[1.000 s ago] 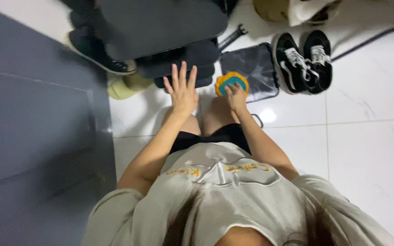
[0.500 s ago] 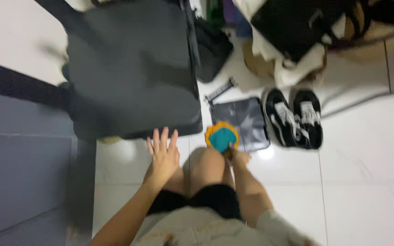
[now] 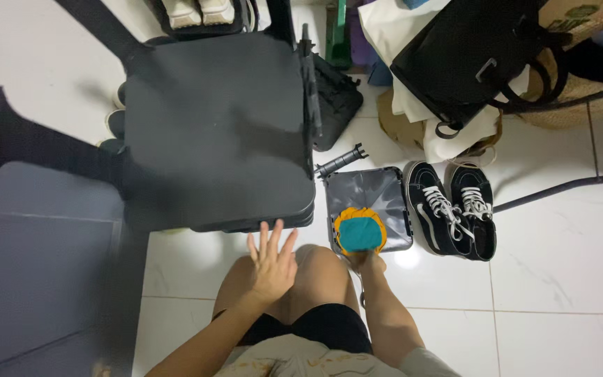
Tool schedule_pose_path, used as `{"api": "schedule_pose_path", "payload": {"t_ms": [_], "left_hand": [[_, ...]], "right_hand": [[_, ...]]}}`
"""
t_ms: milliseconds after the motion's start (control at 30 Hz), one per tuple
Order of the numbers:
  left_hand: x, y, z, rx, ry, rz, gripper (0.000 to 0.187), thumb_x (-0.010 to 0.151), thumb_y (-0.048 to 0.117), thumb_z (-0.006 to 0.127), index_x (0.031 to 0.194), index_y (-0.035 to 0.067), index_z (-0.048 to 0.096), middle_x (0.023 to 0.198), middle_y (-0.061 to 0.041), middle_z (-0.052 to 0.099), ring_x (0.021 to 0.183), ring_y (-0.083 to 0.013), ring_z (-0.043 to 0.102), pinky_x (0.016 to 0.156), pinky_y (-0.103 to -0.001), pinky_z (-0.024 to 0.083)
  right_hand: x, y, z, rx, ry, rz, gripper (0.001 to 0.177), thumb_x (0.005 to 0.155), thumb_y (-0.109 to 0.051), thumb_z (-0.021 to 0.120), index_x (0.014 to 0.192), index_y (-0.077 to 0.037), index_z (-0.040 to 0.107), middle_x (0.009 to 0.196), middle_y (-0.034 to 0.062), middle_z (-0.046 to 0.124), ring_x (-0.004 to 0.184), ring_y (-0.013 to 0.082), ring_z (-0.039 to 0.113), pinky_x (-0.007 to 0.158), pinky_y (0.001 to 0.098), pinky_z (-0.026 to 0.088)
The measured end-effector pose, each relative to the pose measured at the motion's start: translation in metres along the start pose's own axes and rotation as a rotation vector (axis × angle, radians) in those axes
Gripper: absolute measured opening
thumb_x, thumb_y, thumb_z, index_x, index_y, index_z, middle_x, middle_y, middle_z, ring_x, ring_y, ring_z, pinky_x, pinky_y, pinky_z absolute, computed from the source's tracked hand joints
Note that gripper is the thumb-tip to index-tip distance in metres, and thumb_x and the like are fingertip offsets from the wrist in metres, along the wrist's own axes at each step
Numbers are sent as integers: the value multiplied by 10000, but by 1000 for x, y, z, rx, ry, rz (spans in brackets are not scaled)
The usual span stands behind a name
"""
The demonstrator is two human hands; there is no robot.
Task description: The person wipes a black plastic shelf component with a cloth, then attaches a vertical support piece to it. They continue to wipe and assemble additional parts of the shelving unit while sitting on the floor.
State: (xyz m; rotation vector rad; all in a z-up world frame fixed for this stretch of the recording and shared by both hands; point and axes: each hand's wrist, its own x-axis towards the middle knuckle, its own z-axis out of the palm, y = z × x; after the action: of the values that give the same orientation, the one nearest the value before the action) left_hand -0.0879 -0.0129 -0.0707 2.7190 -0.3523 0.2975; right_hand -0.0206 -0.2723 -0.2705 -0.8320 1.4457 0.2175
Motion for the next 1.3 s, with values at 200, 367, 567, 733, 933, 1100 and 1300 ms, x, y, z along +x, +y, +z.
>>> {"api": "schedule_pose_path", "payload": {"t_ms": [200, 367, 567, 733, 933, 1100, 1300], "left_hand": [[5, 23, -25, -172, -204, 155, 548, 804, 77, 634, 1348, 144, 613, 1560, -189, 378, 1499, -410, 227, 1181, -686, 90], [-5, 11, -4, -316, -372, 145, 435, 820, 18, 609, 1234, 131, 681, 1524, -129, 448, 1512, -362, 267, 1203, -650, 115], [-8, -1, 38, -407, -428, -14, 398, 872, 41, 605, 1250, 145, 676, 1504, -94, 477, 1489, -356, 292, 1194, -609, 172], [20, 6, 55, -409, -483, -5, 406, 879, 50, 598, 1265, 143, 676, 1481, -108, 486, 1460, -363, 306, 1173, -610, 200], [40, 7, 59, -407, -568, 63, 404, 886, 84, 609, 1284, 140, 654, 1484, -91, 511, 1467, -323, 345, 1199, -522, 251], [34, 4, 56, -420, -647, -5, 422, 901, 90, 601, 1318, 139, 641, 1488, -108, 480, 1444, -325, 342, 1197, -486, 244], [43, 11, 61, -457, -628, -93, 668, 861, 72, 630, 1491, 99, 410, 1578, -195, 350, 1453, -384, 290, 1201, -508, 250]], "right_hand": [[-9, -27, 60, -22, -10, -285, 402, 864, -245, 696, 1139, 36, 616, 1079, 257, 693, 952, 442, 670, 809, 553, 531], [2, -56, 40, -249, 450, -990, 405, 869, -232, 676, 1135, 65, 608, 1062, 304, 688, 967, 477, 660, 833, 549, 508], [31, -111, -12, -1002, 345, -697, 349, 901, -252, 705, 1092, 40, 713, 1136, 293, 713, 1083, 439, 702, 903, 503, 564], [45, -101, -19, -1309, 470, -909, 424, 750, -302, 785, 1040, -3, 707, 1093, 267, 687, 1019, 464, 673, 807, 537, 558], [54, -99, -14, -1311, 296, -1097, 362, 948, -326, 696, 1079, 7, 640, 986, 276, 706, 914, 470, 689, 819, 539, 547], [36, -93, -21, -1256, 192, -1192, 310, 908, -275, 693, 1030, 4, 633, 964, 271, 699, 892, 468, 677, 830, 538, 536], [-19, -67, -45, -1101, 107, -1399, 275, 925, -132, 602, 1150, 23, 631, 886, 284, 683, 820, 475, 661, 767, 542, 522]]}}
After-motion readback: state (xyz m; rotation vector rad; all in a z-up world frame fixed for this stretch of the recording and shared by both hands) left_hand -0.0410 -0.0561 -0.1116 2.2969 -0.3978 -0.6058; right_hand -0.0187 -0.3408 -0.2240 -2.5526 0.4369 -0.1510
